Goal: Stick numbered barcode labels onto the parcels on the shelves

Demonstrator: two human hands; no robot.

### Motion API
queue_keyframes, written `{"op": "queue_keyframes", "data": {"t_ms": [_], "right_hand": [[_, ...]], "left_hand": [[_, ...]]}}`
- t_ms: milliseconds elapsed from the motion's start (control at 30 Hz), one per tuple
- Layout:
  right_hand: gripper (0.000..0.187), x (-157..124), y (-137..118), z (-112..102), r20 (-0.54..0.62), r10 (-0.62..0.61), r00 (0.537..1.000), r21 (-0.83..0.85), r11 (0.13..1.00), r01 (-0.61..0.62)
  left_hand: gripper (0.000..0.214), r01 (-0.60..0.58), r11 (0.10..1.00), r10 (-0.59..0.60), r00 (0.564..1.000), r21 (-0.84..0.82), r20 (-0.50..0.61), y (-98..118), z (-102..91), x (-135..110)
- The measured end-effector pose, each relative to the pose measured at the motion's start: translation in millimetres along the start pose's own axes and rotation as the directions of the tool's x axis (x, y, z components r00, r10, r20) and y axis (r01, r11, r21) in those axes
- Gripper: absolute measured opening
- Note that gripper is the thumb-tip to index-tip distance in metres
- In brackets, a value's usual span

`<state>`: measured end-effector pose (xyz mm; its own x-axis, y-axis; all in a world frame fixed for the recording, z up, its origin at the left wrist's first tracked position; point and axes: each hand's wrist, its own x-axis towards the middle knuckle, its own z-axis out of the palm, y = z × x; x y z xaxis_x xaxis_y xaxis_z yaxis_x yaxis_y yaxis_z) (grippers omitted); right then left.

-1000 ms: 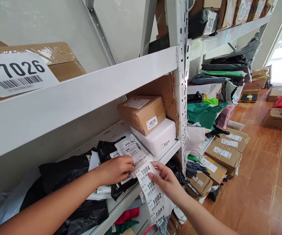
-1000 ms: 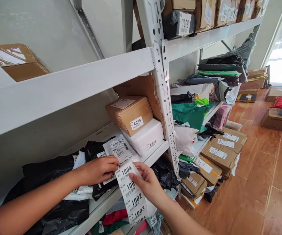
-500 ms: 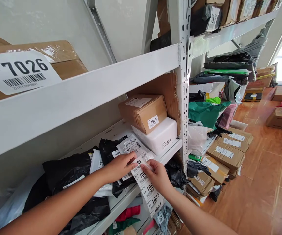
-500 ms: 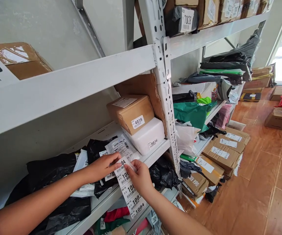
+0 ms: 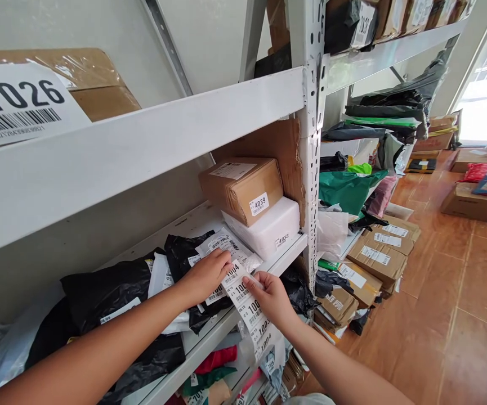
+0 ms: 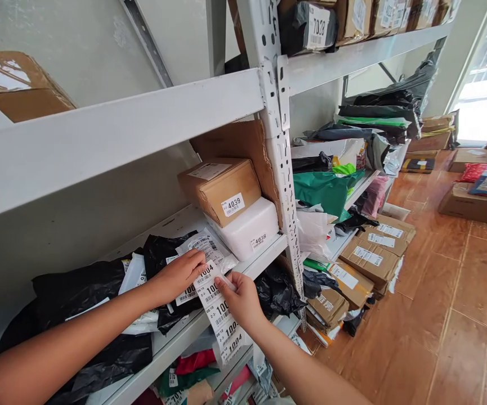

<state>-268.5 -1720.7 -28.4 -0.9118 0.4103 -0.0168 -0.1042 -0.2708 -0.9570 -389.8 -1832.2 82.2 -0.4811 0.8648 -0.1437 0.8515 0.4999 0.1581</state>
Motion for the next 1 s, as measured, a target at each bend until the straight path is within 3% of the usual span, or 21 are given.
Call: {"op": "queue_keyframes", "data": {"t_ms": [533,700,767,867,933,1000], "right_hand": [[0.051,-15.3,16.9,-6.4,-0.067,-0.045,0.997,-0.099,0.994,0.039],[0.052,-44.5,46.5,-41.0,0.083,-0.135,0.987,-0.266,0.952,0.153],[0.052,-56.9,62.7,-61.6,0.139,-0.156,0.978,-0.332,0.923,0.195],[0.053,-72.1,86.0,-88.4,0.080,-0.075,0.994,-0.296,0.950,0.095],[0.054,-79.6,97.7,-99.7,0.012,0.021,1.000,-0.218,0.976,-0.018],[0.056,-85.2,105.1,-106.2,-0.029,0.096,0.995,-0.155,0.983,-0.099]], "left_hand": [[0.021,-0.019,0.986,0.008,0.998,0.165,0.063,7.4,7.0,6.4],[0.022,0.030,0.978,-0.044,0.997,0.208,0.060,6.4,7.6,6.1],[0.040,0.108,0.977,-0.122,0.990,0.185,0.066,9.4,5.0,5.6],[0.066,0.152,0.962,-0.153,0.988,0.226,-0.013,17.5,0.7,8.2],[0.058,0.064,0.956,-0.041,0.995,0.286,-0.087,21.5,-1.3,13.3],[0.051,-0.021,0.965,0.033,0.999,0.260,-0.041,21.2,-3.0,19.2]]}}
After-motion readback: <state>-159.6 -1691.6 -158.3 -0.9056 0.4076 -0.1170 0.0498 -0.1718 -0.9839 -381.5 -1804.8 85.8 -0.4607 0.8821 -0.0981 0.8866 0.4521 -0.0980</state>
